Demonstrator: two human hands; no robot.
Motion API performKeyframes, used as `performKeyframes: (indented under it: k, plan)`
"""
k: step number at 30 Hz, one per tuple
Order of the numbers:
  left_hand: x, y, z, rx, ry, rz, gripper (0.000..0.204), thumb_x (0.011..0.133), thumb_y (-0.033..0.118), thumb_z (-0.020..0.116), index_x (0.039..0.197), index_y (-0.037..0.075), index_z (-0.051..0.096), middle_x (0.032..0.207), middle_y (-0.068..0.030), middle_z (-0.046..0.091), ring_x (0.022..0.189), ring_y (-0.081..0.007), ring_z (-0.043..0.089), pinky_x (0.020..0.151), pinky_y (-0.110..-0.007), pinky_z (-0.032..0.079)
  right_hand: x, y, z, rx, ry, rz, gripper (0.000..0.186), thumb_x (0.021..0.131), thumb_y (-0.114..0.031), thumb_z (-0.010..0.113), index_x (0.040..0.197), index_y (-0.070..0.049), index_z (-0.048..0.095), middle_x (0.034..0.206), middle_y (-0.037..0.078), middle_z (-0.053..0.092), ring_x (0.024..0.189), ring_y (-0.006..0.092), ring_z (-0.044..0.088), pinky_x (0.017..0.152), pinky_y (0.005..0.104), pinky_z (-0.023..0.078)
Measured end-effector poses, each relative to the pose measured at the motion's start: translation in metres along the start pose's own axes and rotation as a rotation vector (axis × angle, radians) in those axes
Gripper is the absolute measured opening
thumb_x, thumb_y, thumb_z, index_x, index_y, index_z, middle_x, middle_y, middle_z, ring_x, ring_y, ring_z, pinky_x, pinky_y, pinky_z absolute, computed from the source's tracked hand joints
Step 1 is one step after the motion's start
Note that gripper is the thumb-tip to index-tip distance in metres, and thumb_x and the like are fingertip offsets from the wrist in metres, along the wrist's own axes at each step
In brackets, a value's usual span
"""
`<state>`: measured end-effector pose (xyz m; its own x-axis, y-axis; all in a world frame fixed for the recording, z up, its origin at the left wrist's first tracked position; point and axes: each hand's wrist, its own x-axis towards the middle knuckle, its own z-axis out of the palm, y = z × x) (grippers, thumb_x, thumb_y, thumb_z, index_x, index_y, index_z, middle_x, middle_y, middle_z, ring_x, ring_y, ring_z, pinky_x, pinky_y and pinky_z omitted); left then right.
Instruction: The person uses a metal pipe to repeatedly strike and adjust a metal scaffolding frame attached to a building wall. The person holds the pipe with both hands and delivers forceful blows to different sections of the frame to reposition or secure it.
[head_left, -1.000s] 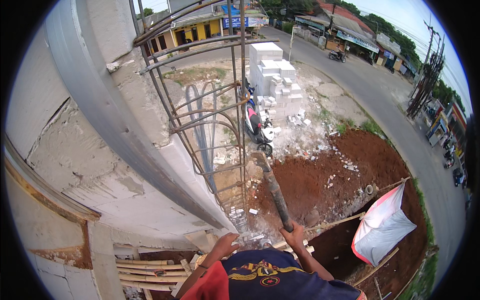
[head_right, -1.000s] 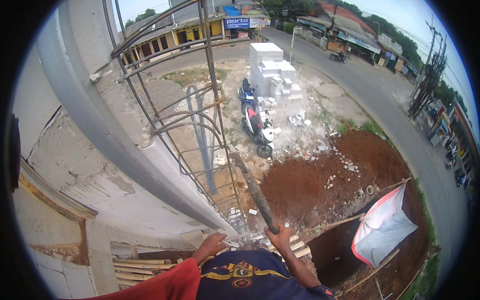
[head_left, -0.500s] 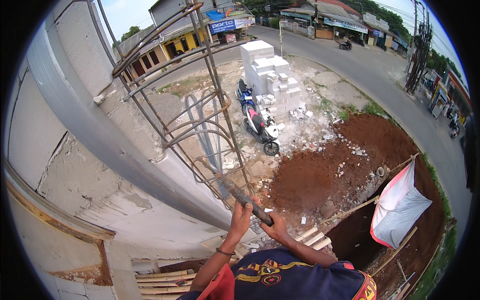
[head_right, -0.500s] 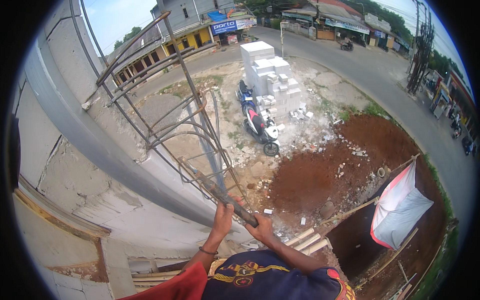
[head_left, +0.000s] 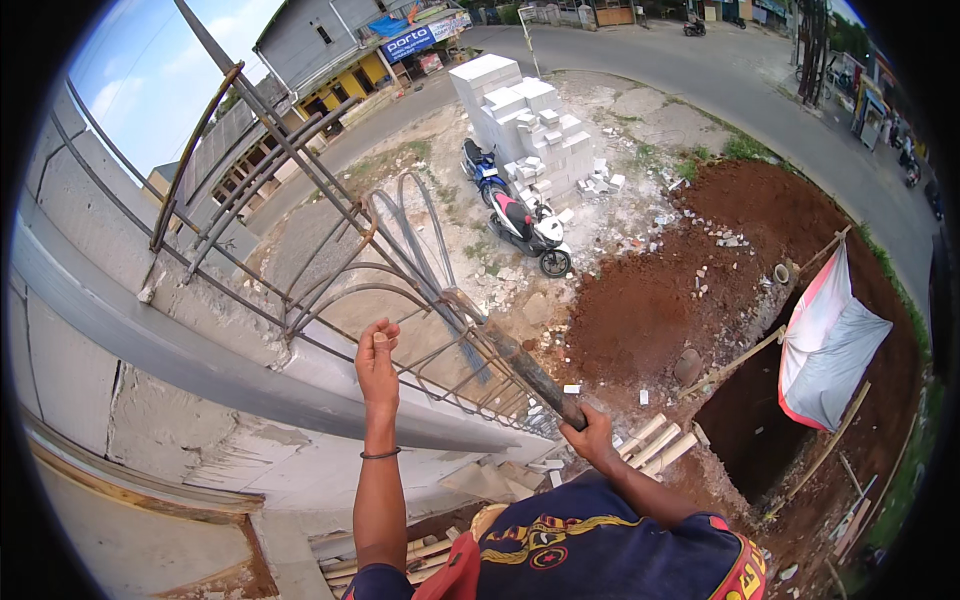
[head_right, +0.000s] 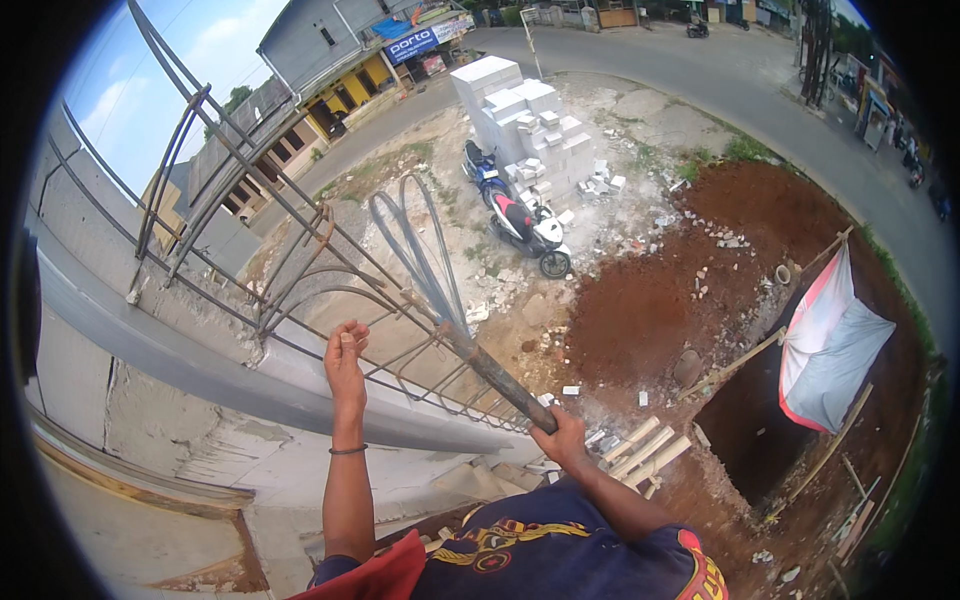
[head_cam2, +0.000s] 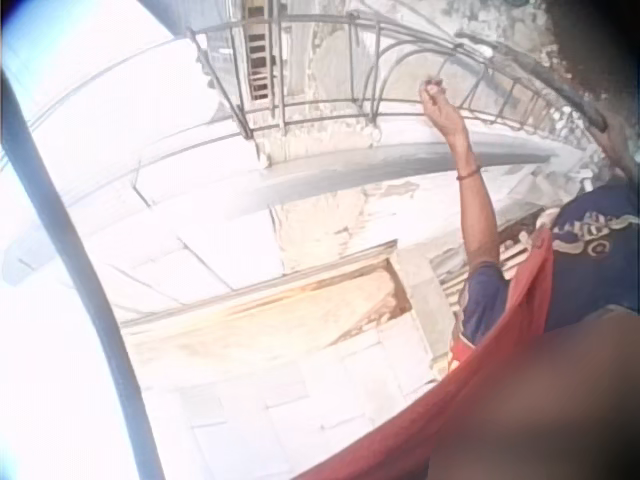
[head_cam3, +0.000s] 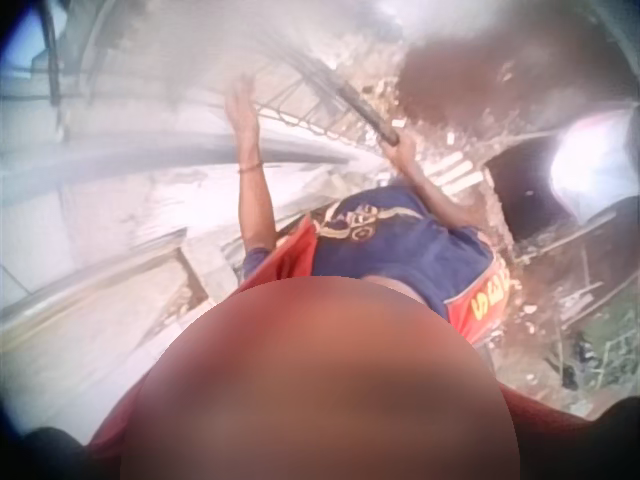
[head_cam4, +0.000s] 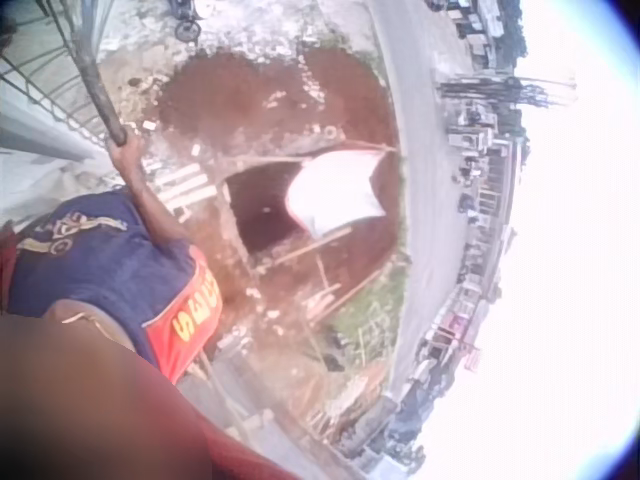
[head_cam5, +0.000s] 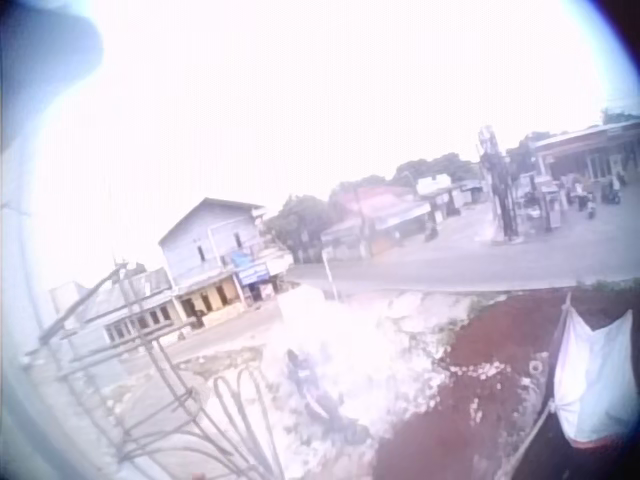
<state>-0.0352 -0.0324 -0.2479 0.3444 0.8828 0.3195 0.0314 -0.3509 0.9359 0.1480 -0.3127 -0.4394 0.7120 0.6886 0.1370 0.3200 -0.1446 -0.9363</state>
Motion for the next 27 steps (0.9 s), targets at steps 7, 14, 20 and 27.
performKeyframes:
  k: [7, 14, 20, 27]
  plan:
    - [0.053, 0.002, 0.044, -0.108, 0.082, 0.042, 0.035, 0.107, 0.031, 0.043, 0.123, 0.003, 0.056, 0.114, -0.0068, 0.064, 0.105, -0.0151, 0.061, 0.089, -0.031, 0.049, 0.101, -0.017, -0.047, -0.122, 0.038, -0.208, 0.035, 0.072, -0.029, 0.076, 0.094, -0.003, 0.068, 0.076, 0.018, 0.067, 0.071, 0.0367, 0.067, 0.064, 0.0436, 0.052]
    - [0.031, -0.003, 0.044, -0.170, 0.245, -0.062, 0.033, 0.107, 0.030, 0.043, 0.122, 0.003, 0.056, 0.107, -0.0059, 0.064, 0.100, -0.0145, 0.062, 0.085, -0.030, 0.049, 0.230, -0.049, -0.099, -0.362, -0.271, -0.445, 0.039, 0.071, -0.034, 0.077, 0.097, -0.007, 0.069, 0.082, 0.017, 0.069, 0.079, 0.0368, 0.067, 0.072, 0.0455, 0.051]
    - [0.015, 0.005, 0.034, -0.148, 0.234, -0.077, 0.031, 0.107, 0.027, 0.043, 0.123, 0.003, 0.056, 0.106, -0.0062, 0.065, 0.098, -0.0140, 0.062, 0.087, -0.029, 0.049, 0.292, -0.099, -0.116, -0.495, -0.255, -0.675, 0.045, 0.070, -0.039, 0.080, 0.100, -0.008, 0.070, 0.085, 0.015, 0.070, 0.079, 0.0351, 0.068, 0.072, 0.0447, 0.053]
    - [0.028, 0.019, 0.042, -0.287, 0.246, -0.010, 0.036, 0.107, 0.031, 0.042, 0.125, 0.002, 0.055, 0.107, -0.0058, 0.064, 0.098, -0.0139, 0.062, 0.087, -0.030, 0.050, 0.336, -0.173, -0.135, -0.646, -0.158, -0.967, 0.050, 0.069, -0.044, 0.081, 0.097, -0.005, 0.069, 0.085, 0.012, 0.070, 0.076, 0.0330, 0.068, 0.069, 0.0413, 0.053]
